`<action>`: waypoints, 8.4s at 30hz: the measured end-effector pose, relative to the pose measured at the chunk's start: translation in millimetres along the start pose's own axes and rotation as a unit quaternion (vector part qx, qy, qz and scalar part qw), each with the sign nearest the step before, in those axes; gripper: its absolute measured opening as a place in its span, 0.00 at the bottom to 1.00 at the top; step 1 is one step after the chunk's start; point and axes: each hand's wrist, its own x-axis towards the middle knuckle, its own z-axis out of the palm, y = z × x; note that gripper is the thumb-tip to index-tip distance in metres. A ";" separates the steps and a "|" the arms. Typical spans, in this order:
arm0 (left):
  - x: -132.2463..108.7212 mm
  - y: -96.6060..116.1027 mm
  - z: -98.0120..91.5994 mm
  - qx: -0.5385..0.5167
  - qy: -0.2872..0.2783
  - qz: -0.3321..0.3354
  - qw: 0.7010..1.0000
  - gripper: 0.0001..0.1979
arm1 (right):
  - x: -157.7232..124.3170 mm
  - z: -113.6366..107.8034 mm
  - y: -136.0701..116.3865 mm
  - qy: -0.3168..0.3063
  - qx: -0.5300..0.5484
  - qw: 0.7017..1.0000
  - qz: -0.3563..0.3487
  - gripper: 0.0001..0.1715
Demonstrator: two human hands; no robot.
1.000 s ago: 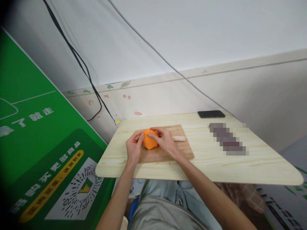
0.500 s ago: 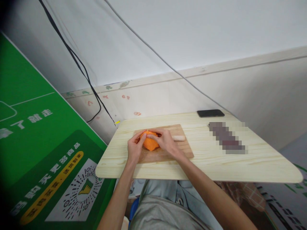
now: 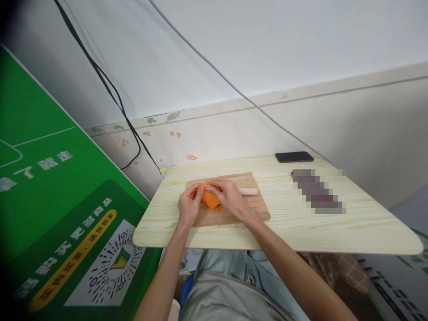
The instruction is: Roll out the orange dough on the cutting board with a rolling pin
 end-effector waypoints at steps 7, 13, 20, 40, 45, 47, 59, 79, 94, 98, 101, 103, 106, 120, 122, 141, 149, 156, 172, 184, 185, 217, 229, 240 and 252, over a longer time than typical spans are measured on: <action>0.0 2.5 -0.5 -0.012 0.006 0.001 1.000 0.20 | -0.6 1.5 0.4 -0.006 -0.021 1.000 -0.015 0.23; 1.1 4.6 1.5 -0.034 0.086 -0.002 0.996 0.22 | 1.5 7.7 1.7 0.032 0.047 0.998 0.034 0.26; 0.3 6.5 1.6 -0.044 0.069 -0.009 0.997 0.21 | 3.2 1.7 -0.7 0.011 0.094 0.994 0.057 0.18; 1.2 3.9 -0.1 -0.013 -0.006 -0.009 1.000 0.20 | 1.8 -0.9 -3.2 -0.028 0.062 0.998 -0.001 0.14; 3.2 -0.9 -0.7 -0.028 0.080 -0.017 0.996 0.21 | 0.5 5.0 2.6 -0.004 0.119 0.990 0.078 0.27; 3.5 -2.1 -1.7 -0.034 0.111 -0.008 0.993 0.21 | 0.7 6.8 4.9 0.009 0.135 0.987 0.091 0.28; 2.2 5.3 2.3 -0.066 0.044 -0.012 0.997 0.24 | 4.1 -0.6 -1.2 0.034 0.094 0.994 0.032 0.17; -1.2 6.9 3.8 -0.059 0.038 -0.031 0.997 0.19 | 3.3 -0.7 2.1 -0.008 0.038 0.999 0.000 0.18; 1.4 5.1 0.5 -0.072 0.078 -0.008 0.994 0.22 | 2.1 6.1 0.6 0.027 0.169 0.981 0.092 0.21; 1.5 7.9 2.0 -0.062 0.074 -0.007 0.995 0.19 | 3.8 5.2 1.5 0.031 0.178 0.979 0.092 0.21; 1.8 9.2 2.8 -0.061 0.070 -0.007 0.996 0.19 | 4.6 4.1 -0.1 0.021 0.158 0.984 0.083 0.21; 1.8 9.3 3.0 -0.062 0.062 -0.005 0.996 0.19 | 4.6 3.3 -2.6 0.017 0.151 0.986 0.075 0.20; 1.3 7.8 3.0 -0.066 0.058 -0.017 0.996 0.19 | 3.8 1.7 -6.6 0.007 0.147 0.987 0.060 0.19; 2.4 -3.3 -2.4 -0.023 0.008 -0.022 0.999 0.17 | -3.8 -0.9 -3.5 -0.021 0.086 0.995 0.052 0.15; 1.8 -2.6 -2.3 -0.029 0.007 -0.028 0.999 0.18 | -4.1 -0.3 -4.4 -0.013 0.085 0.995 0.051 0.15; 4.5 -2.8 -2.5 -0.101 0.148 -0.032 0.983 0.23 | -0.6 4.1 -1.0 0.012 0.218 0.971 0.097 0.31; 3.9 -0.9 -1.0 -0.109 0.116 -0.014 0.987 0.22 | 3.0 4.9 4.7 0.040 0.172 0.980 0.086 0.17; 0.6 3.2 -0.9 -0.084 0.075 0.002 0.994 0.20 | 1.2 2.3 -0.8 0.038 0.141 0.987 0.063 0.15; 1.4 9.1 2.1 -0.108 0.052 -0.026 0.992 0.18 | -0.9 1.9 -3.9 0.037 0.079 0.996 -0.027 0.12; 0.9 7.9 1.2 -0.112 0.067 -0.049 0.990 0.18 | -1.5 0.2 0.5 0.008 0.059 0.996 -0.063 0.15; 0.5 8.0 1.3 -0.111 0.065 -0.046 0.991 0.18 | -1.4 0.1 -0.4 0.012 0.060 0.996 -0.061 0.15; 1.4 1.6 1.9 -0.073 0.055 -0.028 0.995 0.22 | 0.9 5.1 -0.5 0.028 0.089 0.995 0.025 0.16; 0.7 8.3 2.3 -0.101 0.067 -0.021 0.992 0.20 | 2.0 4.7 -2.1 0.014 0.170 0.983 0.069 0.16; 0.0 2.5 1.4 -0.080 0.044 -0.013 0.996 0.19 | 3.8 3.7 -4.0 0.026 0.144 0.988 0.058 0.18; -1.4 6.7 2.7 -0.084 0.042 -0.011 0.996 0.20 | 2.2 3.2 -2.0 0.020 0.133 0.990 0.052 0.15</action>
